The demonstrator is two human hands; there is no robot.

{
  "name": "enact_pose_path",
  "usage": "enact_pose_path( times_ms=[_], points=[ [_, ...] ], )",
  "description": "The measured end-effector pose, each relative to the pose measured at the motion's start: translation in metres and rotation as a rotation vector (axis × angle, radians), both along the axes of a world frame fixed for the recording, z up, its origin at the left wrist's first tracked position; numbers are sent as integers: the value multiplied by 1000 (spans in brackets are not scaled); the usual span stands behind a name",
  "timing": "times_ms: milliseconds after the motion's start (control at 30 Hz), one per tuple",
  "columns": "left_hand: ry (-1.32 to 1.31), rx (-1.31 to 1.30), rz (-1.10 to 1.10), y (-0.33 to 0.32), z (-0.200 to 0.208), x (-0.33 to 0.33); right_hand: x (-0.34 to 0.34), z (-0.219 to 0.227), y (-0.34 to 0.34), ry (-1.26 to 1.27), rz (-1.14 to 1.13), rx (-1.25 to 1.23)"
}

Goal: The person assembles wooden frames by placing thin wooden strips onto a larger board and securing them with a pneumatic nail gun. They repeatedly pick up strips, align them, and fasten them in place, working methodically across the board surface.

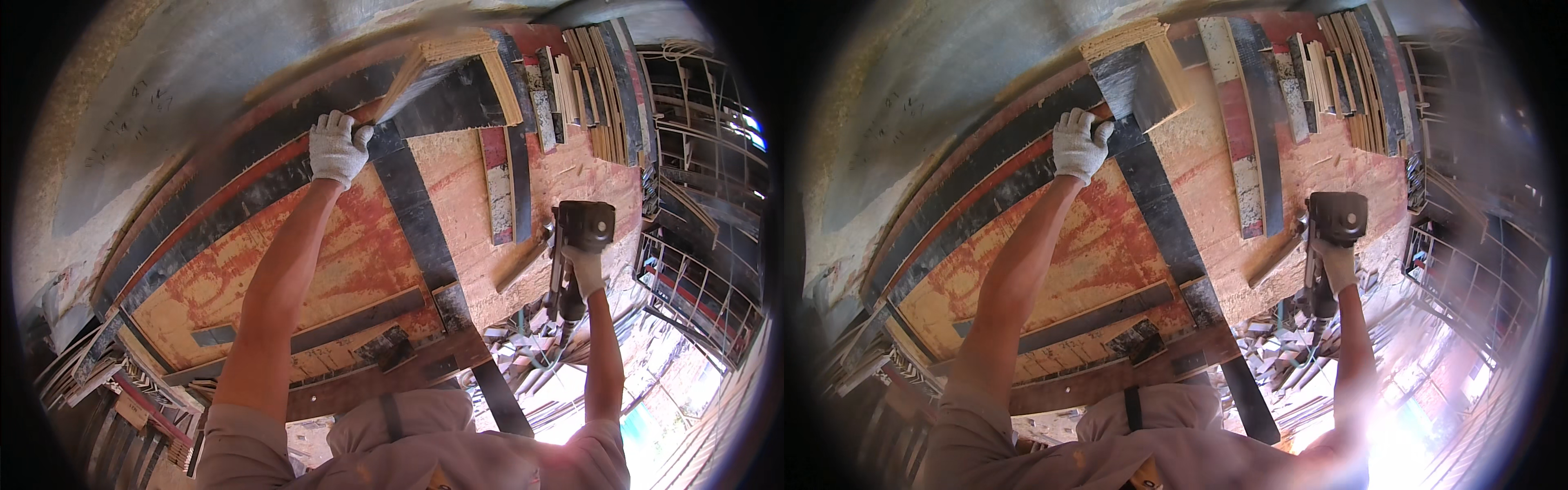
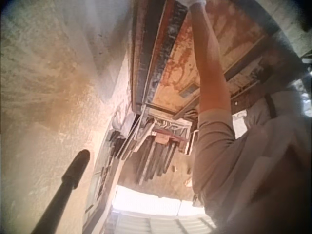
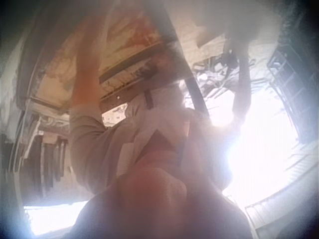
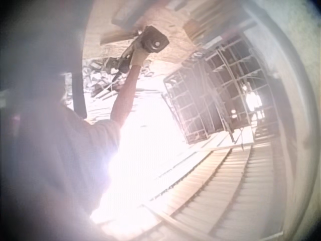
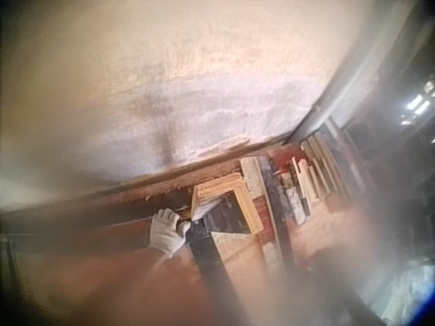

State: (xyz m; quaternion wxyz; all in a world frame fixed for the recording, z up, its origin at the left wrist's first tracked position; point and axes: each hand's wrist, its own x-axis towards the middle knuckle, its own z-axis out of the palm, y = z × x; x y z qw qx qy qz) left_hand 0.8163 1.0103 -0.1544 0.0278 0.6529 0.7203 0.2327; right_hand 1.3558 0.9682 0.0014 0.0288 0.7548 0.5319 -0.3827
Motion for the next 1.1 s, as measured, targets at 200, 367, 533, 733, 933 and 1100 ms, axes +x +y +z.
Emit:
enact_pose_path(
  times_ms=[200, 367, 533, 733, 933, 1100],
  points=[
    [-4, -1, 13, 3, -4, 0, -67, 33, -73, -246, 1001, 387],
    [-4, -15, 10, 3, -2, 2, -230, 27, -29, 621, 476, 350],
    [4, 19, 11, 4, -3, 0, -299, 12, -5, 362, 552, 289],
    [6, -26, 12, 2, -4, 1, -319, -19, -1, 185, 561, 319],
    [22, -36, 10, 8, -1, 0, -322, -33, 5, 233, 561, 397],
    [42, 31, 6, 0, -2, 2, -320, -21, -6, 217, 556, 378]
  ],
)
